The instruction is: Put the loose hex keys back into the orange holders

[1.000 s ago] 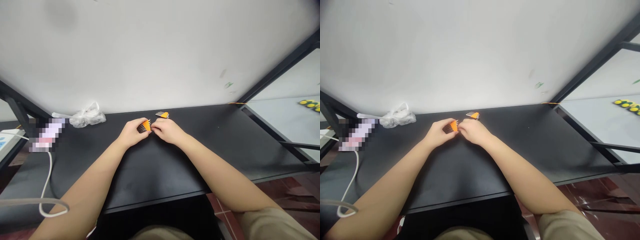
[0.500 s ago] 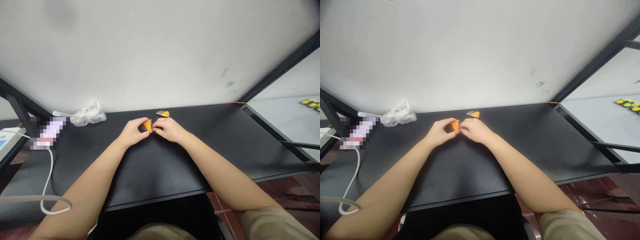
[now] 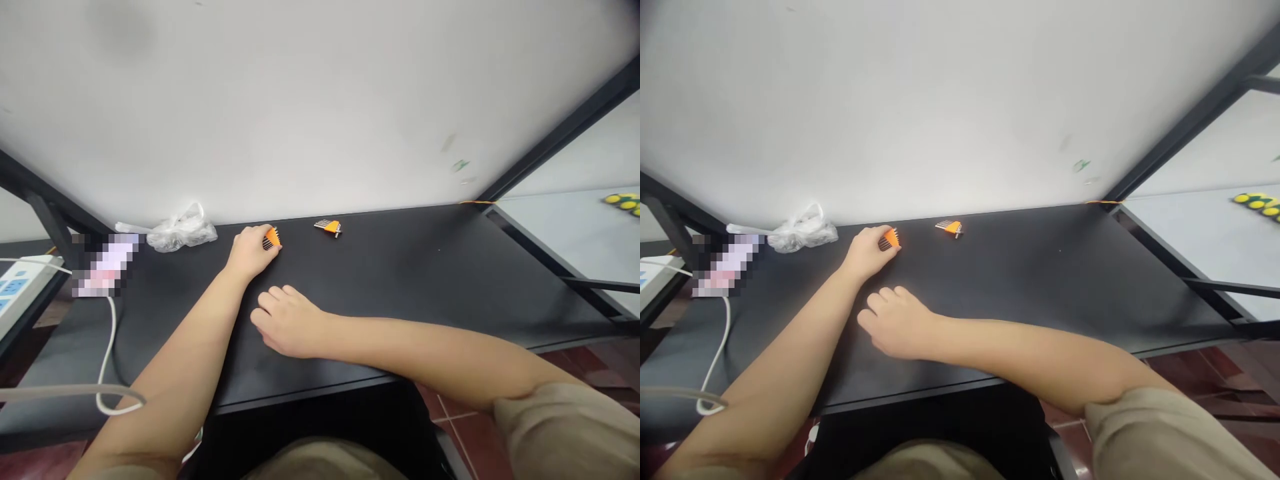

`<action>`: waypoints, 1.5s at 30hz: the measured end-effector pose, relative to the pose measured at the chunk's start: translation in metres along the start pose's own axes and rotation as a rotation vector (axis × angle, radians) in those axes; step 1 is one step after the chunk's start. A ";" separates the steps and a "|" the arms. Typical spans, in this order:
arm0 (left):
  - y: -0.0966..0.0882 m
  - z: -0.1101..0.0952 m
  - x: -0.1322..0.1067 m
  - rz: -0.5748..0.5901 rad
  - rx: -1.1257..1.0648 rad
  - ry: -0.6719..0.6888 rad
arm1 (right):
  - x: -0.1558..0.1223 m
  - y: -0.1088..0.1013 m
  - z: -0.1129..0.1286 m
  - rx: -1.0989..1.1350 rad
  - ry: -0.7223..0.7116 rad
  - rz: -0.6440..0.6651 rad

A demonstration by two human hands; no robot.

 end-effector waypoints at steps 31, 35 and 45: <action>-0.022 -0.020 -0.008 -0.059 0.128 0.017 | -0.044 -0.067 -0.243 0.265 0.620 -0.320; -0.031 -0.071 -0.022 -0.015 -0.024 0.299 | -0.025 -0.060 -0.199 0.410 0.324 -0.299; -0.004 -0.062 -0.022 0.221 0.012 0.091 | -0.019 -0.057 -0.172 0.400 0.207 -0.176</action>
Point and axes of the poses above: each hand's wrist, its own x-axis towards the middle knuckle, its own y-axis out of the palm, z = x × y, the point moved 10 cm from there along x, towards the middle knuckle, and after that the axes turned 13 degrees about x, right-handed, at the moved point
